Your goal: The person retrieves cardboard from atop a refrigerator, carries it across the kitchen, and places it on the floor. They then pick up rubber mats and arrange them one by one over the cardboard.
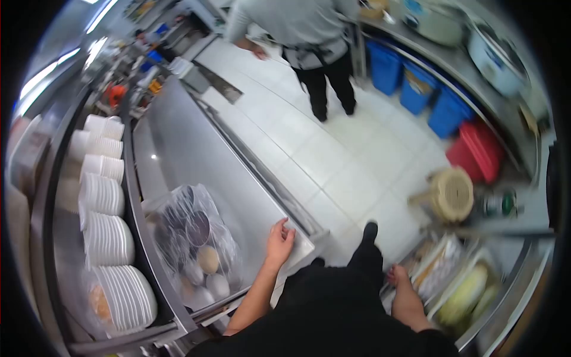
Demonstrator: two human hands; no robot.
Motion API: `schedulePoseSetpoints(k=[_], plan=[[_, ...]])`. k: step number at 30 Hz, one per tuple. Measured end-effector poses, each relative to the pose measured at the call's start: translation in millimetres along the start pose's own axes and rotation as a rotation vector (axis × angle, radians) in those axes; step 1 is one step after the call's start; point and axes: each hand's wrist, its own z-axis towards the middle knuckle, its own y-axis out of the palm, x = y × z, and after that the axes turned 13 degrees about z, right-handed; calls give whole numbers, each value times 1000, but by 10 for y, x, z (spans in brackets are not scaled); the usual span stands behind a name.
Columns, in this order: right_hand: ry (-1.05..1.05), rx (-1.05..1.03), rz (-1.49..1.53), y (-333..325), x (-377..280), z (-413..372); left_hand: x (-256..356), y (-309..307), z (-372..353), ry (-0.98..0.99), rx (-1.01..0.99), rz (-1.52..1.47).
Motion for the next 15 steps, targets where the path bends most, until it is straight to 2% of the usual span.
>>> schedulePoseSetpoints(k=[1, 2, 4, 7, 11, 15], plan=[[-109, 67, -147, 161, -628, -324, 97, 67, 130, -32, -6, 26], [-93, 33, -137, 234, -1179, -298, 198, 77, 245, -46, -15, -26], [-248, 27, -187, 531, -2128, -373, 439, 57, 423, -56, 7, -63], [-419, -17, -341, 1073, -3271, -464, 676, 106, 611, -96, 46, -107], [-539, -136, -483, 2304, -3969, -557, 702, 283, 678, -222, 108, -219], [-532, -399, -884, 3506, -4064, -500, 694, 346, 767, -321, 203, -251]])
